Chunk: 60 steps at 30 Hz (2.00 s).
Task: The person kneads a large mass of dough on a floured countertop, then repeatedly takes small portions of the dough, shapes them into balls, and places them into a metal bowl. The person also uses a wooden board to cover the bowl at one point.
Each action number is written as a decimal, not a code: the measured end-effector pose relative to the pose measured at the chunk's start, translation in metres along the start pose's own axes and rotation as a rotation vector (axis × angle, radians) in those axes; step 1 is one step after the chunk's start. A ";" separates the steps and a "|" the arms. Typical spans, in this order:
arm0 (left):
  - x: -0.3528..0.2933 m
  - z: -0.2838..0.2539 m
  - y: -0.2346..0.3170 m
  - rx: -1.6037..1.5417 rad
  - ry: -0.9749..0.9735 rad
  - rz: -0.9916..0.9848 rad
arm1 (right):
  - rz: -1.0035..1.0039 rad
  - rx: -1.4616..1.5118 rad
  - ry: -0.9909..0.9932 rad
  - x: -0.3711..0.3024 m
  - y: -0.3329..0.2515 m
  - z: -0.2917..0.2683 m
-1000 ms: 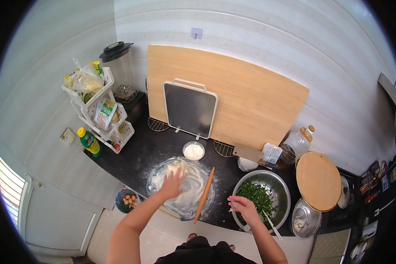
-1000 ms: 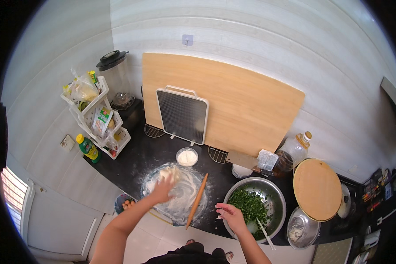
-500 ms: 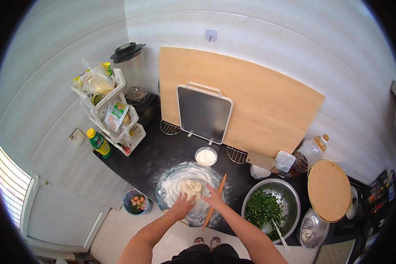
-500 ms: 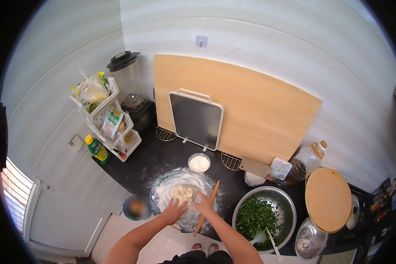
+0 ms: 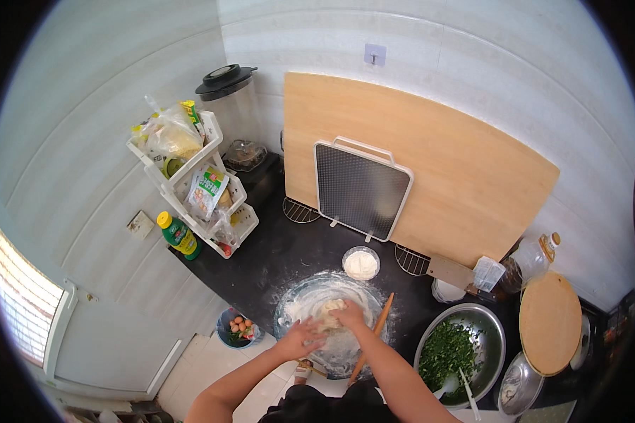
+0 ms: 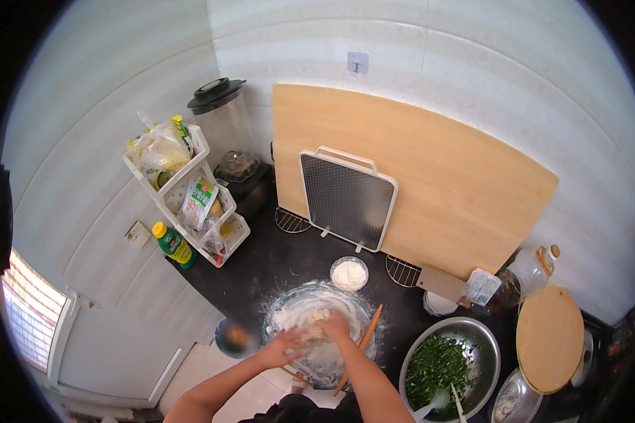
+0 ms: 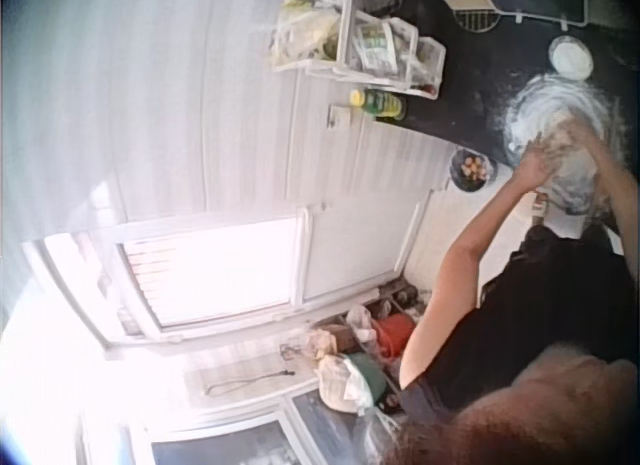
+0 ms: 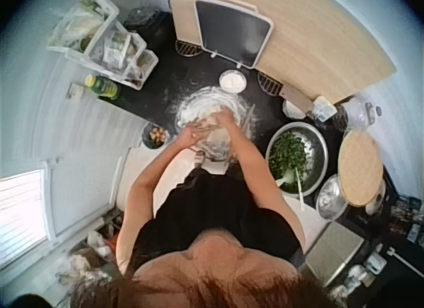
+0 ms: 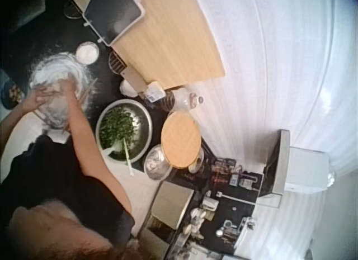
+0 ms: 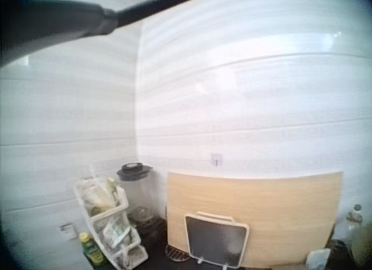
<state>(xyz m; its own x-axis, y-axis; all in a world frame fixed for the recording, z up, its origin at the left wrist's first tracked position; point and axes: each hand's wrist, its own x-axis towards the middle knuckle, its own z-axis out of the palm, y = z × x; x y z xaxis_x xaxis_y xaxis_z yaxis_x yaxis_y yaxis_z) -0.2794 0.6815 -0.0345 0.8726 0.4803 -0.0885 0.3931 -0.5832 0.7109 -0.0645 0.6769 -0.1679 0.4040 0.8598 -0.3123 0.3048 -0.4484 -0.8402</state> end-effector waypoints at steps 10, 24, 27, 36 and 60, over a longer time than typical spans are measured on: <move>0.007 -0.056 -0.073 -0.562 0.442 -0.199 | -0.316 -0.135 0.508 -0.071 -0.082 -0.024; 0.044 -0.022 -0.069 0.055 -0.086 0.109 | -0.171 -0.444 -0.099 -0.087 -0.044 0.011; 0.055 -0.014 -0.073 0.267 -0.200 0.163 | -0.061 0.153 0.033 -0.106 -0.048 -0.009; 0.049 -0.005 -0.091 0.614 -0.211 0.237 | -0.101 -0.057 0.579 -0.142 -0.056 0.002; 0.035 -0.032 -0.089 -0.292 0.146 -0.059 | 0.111 1.068 0.249 -0.085 -0.019 -0.015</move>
<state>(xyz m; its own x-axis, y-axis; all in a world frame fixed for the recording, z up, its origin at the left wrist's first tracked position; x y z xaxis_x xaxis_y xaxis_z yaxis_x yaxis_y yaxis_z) -0.2930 0.7718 -0.0787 0.7917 0.6089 -0.0497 0.3240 -0.3495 0.8792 -0.0914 0.6080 -0.1187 0.5821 0.7006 -0.4127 -0.5981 0.0251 -0.8011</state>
